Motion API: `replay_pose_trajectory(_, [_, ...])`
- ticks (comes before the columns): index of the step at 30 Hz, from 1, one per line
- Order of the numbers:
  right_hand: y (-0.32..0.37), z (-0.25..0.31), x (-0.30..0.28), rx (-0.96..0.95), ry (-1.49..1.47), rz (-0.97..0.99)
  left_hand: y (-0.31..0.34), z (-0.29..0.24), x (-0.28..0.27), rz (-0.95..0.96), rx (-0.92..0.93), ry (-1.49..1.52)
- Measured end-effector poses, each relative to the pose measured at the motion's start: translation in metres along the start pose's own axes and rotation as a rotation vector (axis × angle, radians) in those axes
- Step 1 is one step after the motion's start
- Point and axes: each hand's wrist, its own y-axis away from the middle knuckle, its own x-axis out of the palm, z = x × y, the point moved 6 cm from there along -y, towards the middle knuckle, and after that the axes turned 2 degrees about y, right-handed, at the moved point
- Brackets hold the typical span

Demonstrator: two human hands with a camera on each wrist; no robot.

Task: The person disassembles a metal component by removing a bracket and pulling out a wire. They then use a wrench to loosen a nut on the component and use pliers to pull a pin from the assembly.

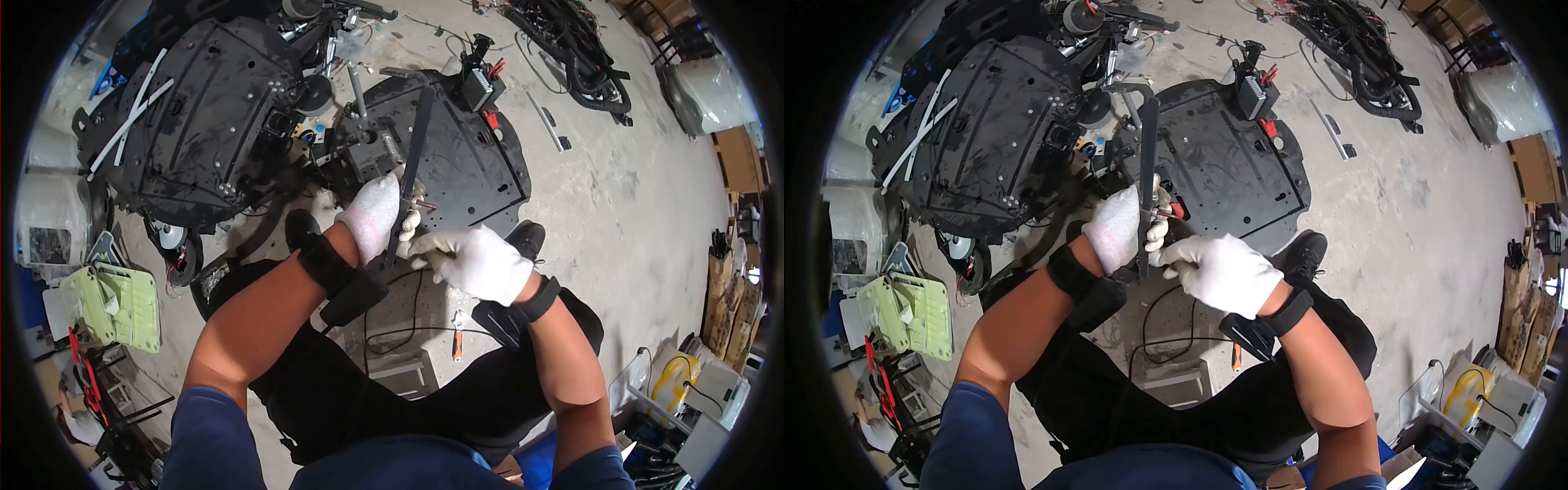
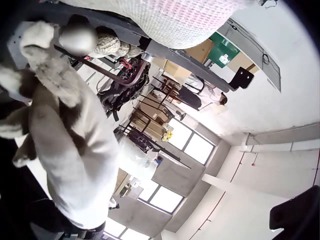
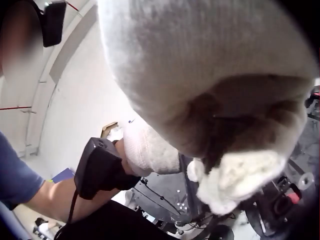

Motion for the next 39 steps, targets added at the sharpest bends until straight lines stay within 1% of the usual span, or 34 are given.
replay_pose_trajectory(1, [-0.002, 0.003, -0.006, -0.052, 0.128, -0.084, 0.001, 0.000, 0.002, 0.031, 0.006, 0.067])
replay_pose_trajectory(2, [-0.003, -0.001, -0.013, 0.058, 0.238, -0.114, 0.001, 0.001, 0.002, 0.035, 0.003, 0.065])
replay_pose_trajectory(4, [-0.005, -0.005, -0.025, 0.011, 0.312, -0.231, 0.001, 0.004, 0.003, 0.072, -0.038, 0.066])
replay_pose_trajectory(5, [-0.008, -0.008, -0.025, 0.011, 0.313, -0.232, 0.001, 0.004, 0.004, 0.080, -0.027, 0.050])
replay_pose_trajectory(7, [-0.012, -0.006, -0.031, -0.085, 0.199, -0.388, 0.004, 0.003, 0.009, 0.096, -0.029, 0.056])
replay_pose_trajectory(8, [-0.013, -0.006, -0.034, -0.084, 0.198, -0.388, 0.005, 0.003, 0.011, 0.112, -0.030, 0.062])
replay_pose_trajectory(10, [-0.016, -0.015, -0.035, 0.122, -0.223, -0.284, 0.005, 0.004, 0.010, 0.120, -0.041, 0.034])
replay_pose_trajectory(11, [-0.013, -0.009, -0.040, 0.131, -0.358, -0.314, 0.005, 0.005, 0.009, 0.126, -0.050, 0.005])
replay_pose_trajectory(12, [-0.014, -0.005, -0.044, 0.044, -0.482, -0.376, 0.005, 0.005, 0.008, 0.125, -0.049, 0.007])
replay_pose_trajectory(14, [-0.009, -0.003, -0.052, 0.088, -0.651, -0.379, 0.005, 0.008, 0.007, 0.117, -0.052, -0.056])
replay_pose_trajectory(15, [-0.010, -0.002, -0.051, 0.088, -0.651, -0.376, 0.007, 0.009, 0.009, 0.105, -0.036, -0.064])
replay_pose_trajectory(17, [-0.007, 0.002, -0.055, 0.072, -0.464, -0.478, 0.003, 0.014, 0.004, 0.078, -0.037, -0.076])
replay_pose_trajectory(18, [-0.006, 0.003, -0.054, 0.069, -0.466, -0.473, 0.002, 0.015, 0.002, 0.054, -0.040, -0.088])
replay_pose_trajectory(20, [-0.002, 0.011, -0.042, 0.024, -0.542, -0.297, 0.004, 0.012, 0.003, 0.046, -0.017, -0.092])
replay_pose_trajectory(21, [0.003, 0.020, -0.035, 0.073, -0.503, -0.285, 0.004, 0.010, 0.001, 0.013, -0.014, -0.132])
replay_pose_trajectory(22, [0.006, 0.024, -0.030, 0.079, -0.454, -0.196, 0.004, 0.009, 0.000, -0.020, -0.011, -0.172])
replay_pose_trajectory(23, [0.006, 0.022, -0.022, 0.059, -0.442, -0.110, -0.009, 0.008, -0.003, -0.113, 0.203, -0.121])
replay_pose_trajectory(24, [0.006, 0.020, -0.015, 0.042, -0.430, -0.027, -0.006, 0.002, -0.003, -0.115, 0.203, -0.121])
replay_pose_trajectory(25, [0.011, 0.019, -0.010, 0.169, -0.398, 0.057, -0.004, 0.001, -0.003, -0.095, 0.109, -0.139])
replay_pose_trajectory(26, [0.011, 0.019, -0.006, 0.161, -0.316, 0.105, -0.001, 0.001, -0.001, -0.074, 0.014, -0.158])
replay_pose_trajectory(27, [0.009, 0.019, -0.003, 0.109, -0.219, 0.113, 0.001, 0.001, 0.003, -0.018, 0.000, -0.104])
replay_pose_trajectory(28, [0.008, 0.019, -0.001, 0.057, -0.121, 0.119, 0.003, -0.001, 0.002, -0.016, -0.004, -0.106])
replay_pose_trajectory(29, [0.007, 0.014, -0.001, 0.059, -0.124, 0.115, 0.006, -0.001, 0.003, 0.025, -0.042, -0.143])
replay_pose_trajectory(30, [0.004, 0.010, -0.002, 0.051, -0.030, 0.105, 0.007, 0.000, 0.006, 0.066, -0.079, -0.181])
replay_pose_trajectory(31, [0.003, 0.007, -0.003, 0.042, 0.064, 0.097, 0.010, -0.003, 0.010, 0.044, -0.070, -0.211])
replay_pose_trajectory(32, [0.002, 0.005, -0.004, 0.044, 0.064, 0.093, 0.010, -0.002, 0.010, 0.047, -0.072, -0.213])
replay_pose_trajectory(34, [0.000, 0.017, -0.012, -0.099, 0.347, -0.052, 0.009, 0.002, 0.009, 0.079, -0.106, -0.098])
replay_pose_trajectory(35, [-0.001, 0.018, -0.015, -0.019, 0.431, -0.042, 0.004, -0.001, 0.007, 0.052, -0.022, -0.123])
replay_pose_trajectory(36, [-0.003, 0.010, -0.015, -0.015, 0.429, -0.044, 0.003, 0.001, 0.007, 0.055, -0.026, -0.124])
replay_pose_trajectory(38, [-0.009, -0.010, -0.023, 0.002, 0.477, -0.213, 0.004, 0.004, 0.006, 0.103, -0.071, 0.015])
replay_pose_trajectory(39, [-0.012, -0.009, -0.026, -0.006, 0.435, -0.172, 0.005, 0.005, 0.006, 0.166, -0.069, 0.003])
